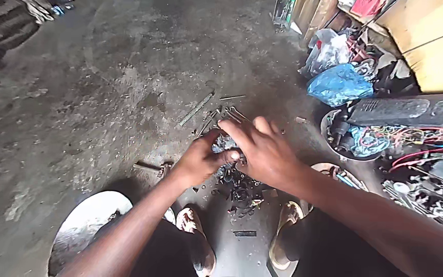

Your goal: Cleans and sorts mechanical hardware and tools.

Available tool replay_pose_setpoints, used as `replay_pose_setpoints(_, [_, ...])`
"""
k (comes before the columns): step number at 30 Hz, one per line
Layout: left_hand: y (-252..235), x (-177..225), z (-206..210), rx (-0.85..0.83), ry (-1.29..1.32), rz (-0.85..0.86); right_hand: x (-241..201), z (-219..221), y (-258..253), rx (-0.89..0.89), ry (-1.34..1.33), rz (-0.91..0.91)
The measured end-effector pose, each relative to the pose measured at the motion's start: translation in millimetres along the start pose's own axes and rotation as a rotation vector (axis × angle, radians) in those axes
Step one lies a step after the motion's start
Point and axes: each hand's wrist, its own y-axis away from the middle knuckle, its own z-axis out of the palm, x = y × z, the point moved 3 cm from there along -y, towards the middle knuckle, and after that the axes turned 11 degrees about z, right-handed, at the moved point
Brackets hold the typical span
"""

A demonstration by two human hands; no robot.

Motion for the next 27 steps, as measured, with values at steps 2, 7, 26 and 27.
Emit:
replay_pose_setpoints(2, [-2.2, -1.3, 6.9, 0.006, 0.042, -0.060, -4.8, 4.1, 3.7, 0.011, 0.003, -0.042])
replay_pose_setpoints(7, [-3.3, 0.1, 1.2, 0.027, 0.070, -0.101, -5.6, 1.0, 11.0, 0.018, -0.028, -0.048])
replay_pose_setpoints(26, [14.7, -11.5, -10.3, 0.273, 0.207, -0.256, 30.6, -16.6, 6.7, 0.048, -0.154, 0.299])
replay_pose_setpoints(27, [12.8, -9.7, 0.5, 0.241, 0.261, -0.213, 28.7, -17.4, 5.2, 0.065, -0.162, 0.313])
